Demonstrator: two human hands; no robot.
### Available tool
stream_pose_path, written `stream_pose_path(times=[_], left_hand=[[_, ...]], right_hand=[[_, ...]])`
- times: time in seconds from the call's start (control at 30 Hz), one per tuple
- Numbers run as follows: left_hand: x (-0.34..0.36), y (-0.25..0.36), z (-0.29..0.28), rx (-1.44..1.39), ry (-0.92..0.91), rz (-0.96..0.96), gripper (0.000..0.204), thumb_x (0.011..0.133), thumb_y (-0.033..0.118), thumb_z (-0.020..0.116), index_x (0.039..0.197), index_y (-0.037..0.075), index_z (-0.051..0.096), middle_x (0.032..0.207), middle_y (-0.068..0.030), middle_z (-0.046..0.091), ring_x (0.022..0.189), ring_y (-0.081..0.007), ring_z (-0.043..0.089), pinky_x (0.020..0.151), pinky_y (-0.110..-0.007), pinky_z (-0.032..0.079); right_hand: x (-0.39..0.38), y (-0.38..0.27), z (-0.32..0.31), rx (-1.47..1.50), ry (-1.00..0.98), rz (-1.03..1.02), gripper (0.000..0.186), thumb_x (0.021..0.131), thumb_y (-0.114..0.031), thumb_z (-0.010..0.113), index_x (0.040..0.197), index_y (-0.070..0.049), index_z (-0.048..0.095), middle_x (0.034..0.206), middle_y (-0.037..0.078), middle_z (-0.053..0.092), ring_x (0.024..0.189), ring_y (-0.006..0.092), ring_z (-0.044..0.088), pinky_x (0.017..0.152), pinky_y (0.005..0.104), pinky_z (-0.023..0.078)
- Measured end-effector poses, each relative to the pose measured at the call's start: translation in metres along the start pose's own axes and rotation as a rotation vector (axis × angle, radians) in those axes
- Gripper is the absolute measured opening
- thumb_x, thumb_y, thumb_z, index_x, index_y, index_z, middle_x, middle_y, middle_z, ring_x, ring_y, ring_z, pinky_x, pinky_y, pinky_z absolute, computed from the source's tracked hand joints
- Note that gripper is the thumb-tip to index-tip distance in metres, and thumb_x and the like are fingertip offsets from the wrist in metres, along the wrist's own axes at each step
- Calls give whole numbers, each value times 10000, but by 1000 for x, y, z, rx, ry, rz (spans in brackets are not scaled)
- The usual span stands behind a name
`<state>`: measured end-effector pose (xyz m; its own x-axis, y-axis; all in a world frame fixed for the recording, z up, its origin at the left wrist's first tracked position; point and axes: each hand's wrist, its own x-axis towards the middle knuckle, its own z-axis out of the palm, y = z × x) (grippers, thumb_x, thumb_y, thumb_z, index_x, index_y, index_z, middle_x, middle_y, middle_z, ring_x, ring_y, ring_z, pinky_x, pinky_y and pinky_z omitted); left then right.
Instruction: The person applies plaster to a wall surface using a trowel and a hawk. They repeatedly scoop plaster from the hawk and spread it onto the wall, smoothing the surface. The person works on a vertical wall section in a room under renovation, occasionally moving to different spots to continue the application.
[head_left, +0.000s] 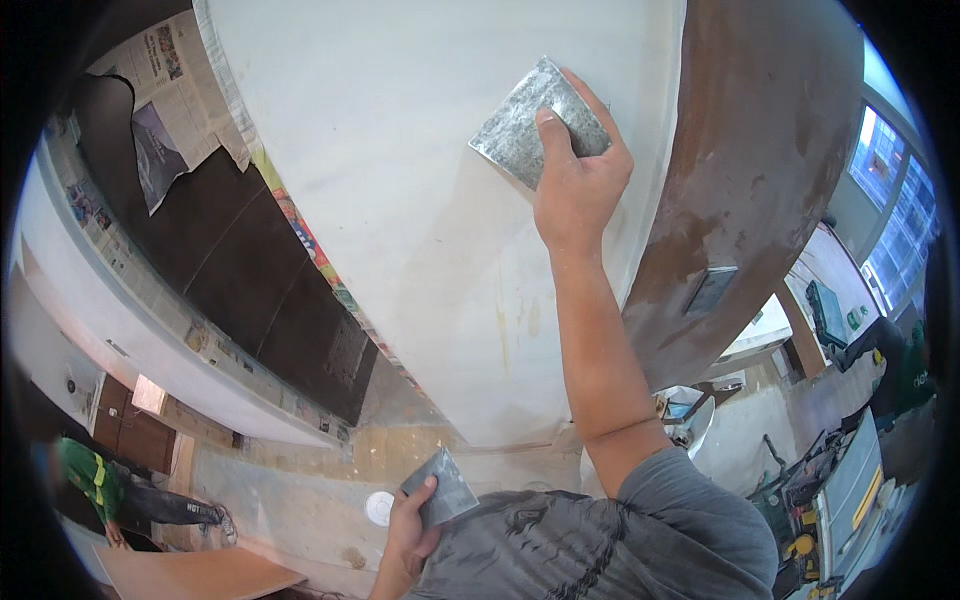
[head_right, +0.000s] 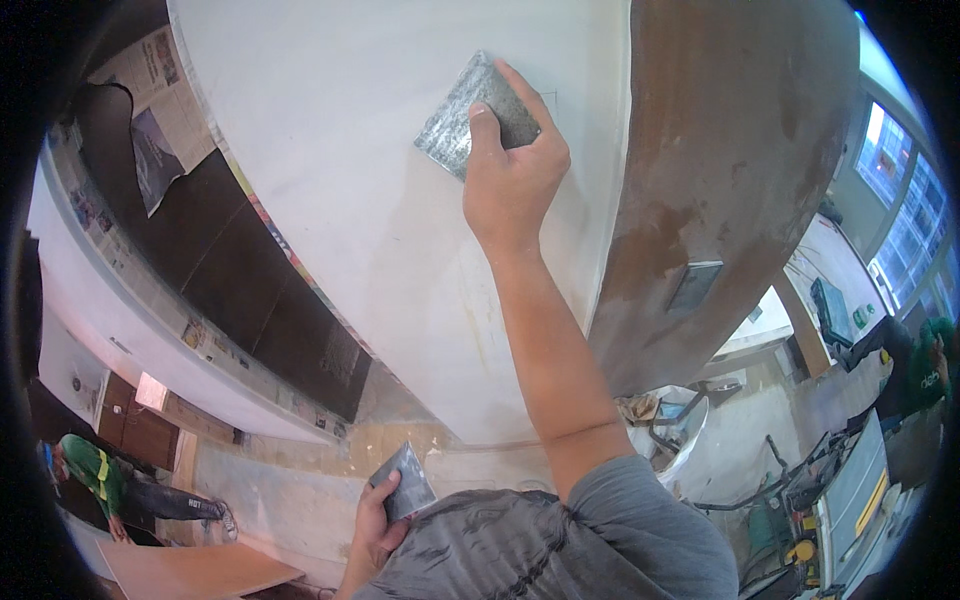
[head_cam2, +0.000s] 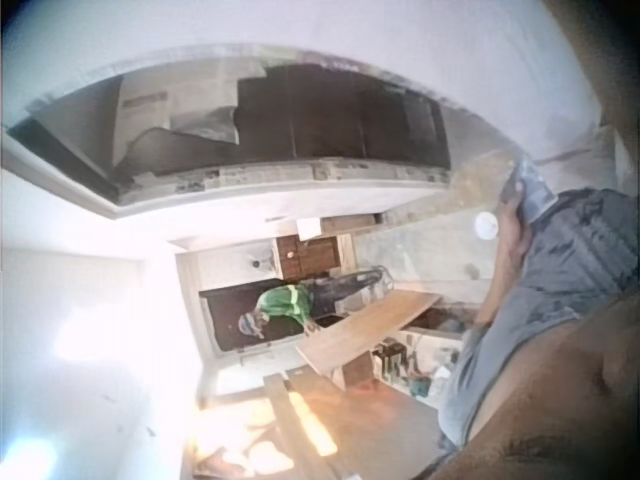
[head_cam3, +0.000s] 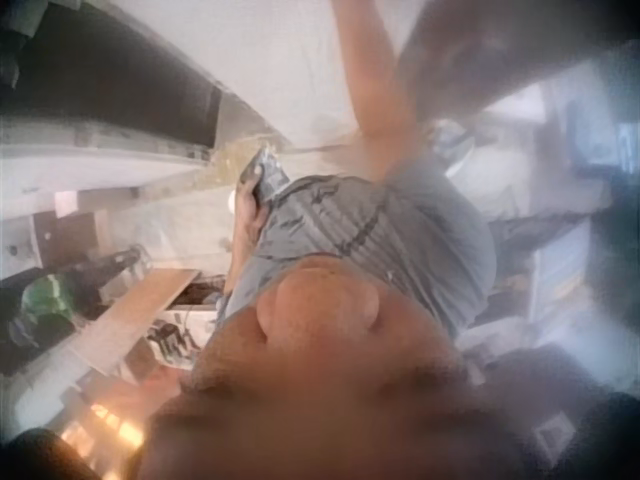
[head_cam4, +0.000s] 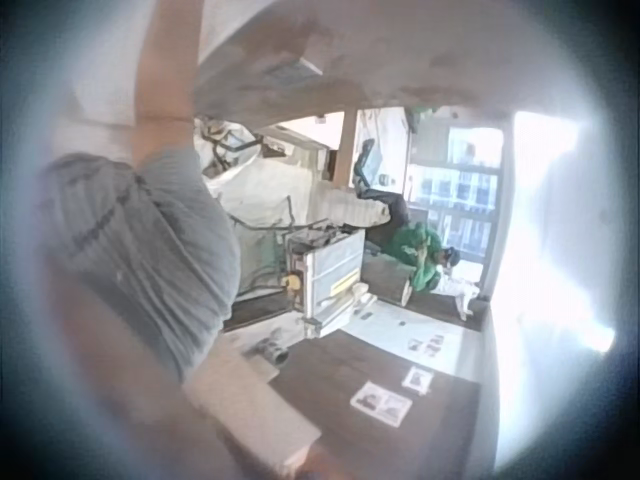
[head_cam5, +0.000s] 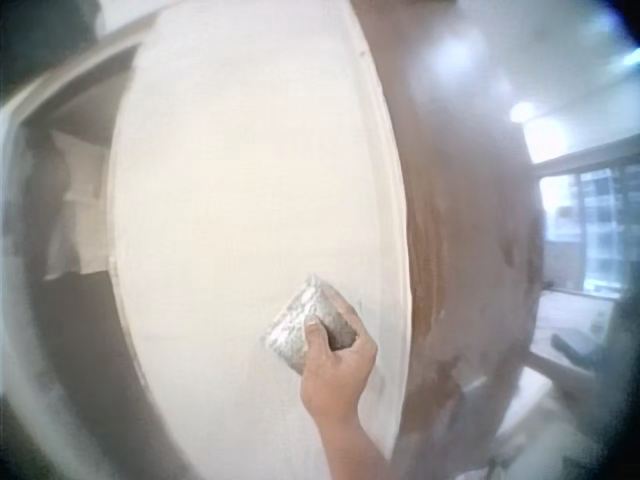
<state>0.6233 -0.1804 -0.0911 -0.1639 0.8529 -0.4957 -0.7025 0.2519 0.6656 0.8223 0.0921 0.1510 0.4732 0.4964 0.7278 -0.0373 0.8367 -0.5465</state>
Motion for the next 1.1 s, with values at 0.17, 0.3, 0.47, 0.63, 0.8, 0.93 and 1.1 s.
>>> stream_pose_path(times=[0.17, 0.3, 0.47, 0.63, 0.8, 0.93, 1.1], left_hand=[[-5, 8, -2, 39, 44, 1, 450, 924, 119, 714, 1331, 10, 558, 1189, -121, 676, 1068, -279, 681, 937, -467, 555], [-9, 11, -11, 24, 10, 23, 434, 931, 130, 706, 1323, 10, 564, 1184, -119, 680, 1064, -282, 682, 928, -473, 554], [-1, 10, -16, 57, -17, 19, 383, 927, 195, 711, 1268, 63, 599, 1083, -72, 700, 924, -224, 701, 751, -398, 576], [8, 15, -11, 95, -35, -20, 428, 938, 123, 683, 1335, 28, 557, 1223, -124, 663, 1105, -297, 660, 951, -520, 537], [12, 20, 7, 133, -81, -36, 436, 941, 135, 682, 1344, 26, 555, 1230, -120, 662, 1109, -297, 658, 955, -527, 533], [16, 18, 17, 125, -107, -33, 424, 922, 166, 715, 1309, 64, 572, 1125, -75, 682, 991, -235, 679, 836, -425, 538], [23, 15, 17, 127, -97, -11, 414, 917, 191, 728, 1288, 82, 580, 1063, -51, 693, 924, -200, 689, 775, -377, 536]], right_hand=[[-45, 23, -31, -144, -2, 72, 386, 909, -32, 644, 1291, 11, 679, 1198, 152, 711, 1070, 192, 650, 979, 325, 490], [-107, 51, -78, -197, -16, 231, 385, 919, -18, 646, 1301, 17, 671, 1224, 152, 706, 1120, 191, 645, 992, 312, 486], [-92, 68, -102, -165, 61, 101, 378, 932, -9, 643, 1305, 51, 651, 1202, 127, 710, 1081, 179, 649, 972, 299, 496], [-42, 40, -67, 0, 41, 83, 381, 927, -11, 657, 1304, 38, 655, 1207, 101, 704, 1087, 157, 633, 965, 298, 501], [-11, 16, -29, -46, -36, 31, 378, 916, -24, 663, 1293, -18, 682, 1176, 105, 717, 1075, 143, 636, 959, 280, 498], [0, 6, -19, -54, -189, 83, 372, 921, -42, 659, 1291, -22, 685, 1173, 113, 721, 1055, 148, 642, 945, 284, 503], [-14, 21, -46, 18, -208, 132, 378, 929, -57, 665, 1305, -24, 681, 1175, 120, 724, 1037, 148, 650, 935, 296, 513]])
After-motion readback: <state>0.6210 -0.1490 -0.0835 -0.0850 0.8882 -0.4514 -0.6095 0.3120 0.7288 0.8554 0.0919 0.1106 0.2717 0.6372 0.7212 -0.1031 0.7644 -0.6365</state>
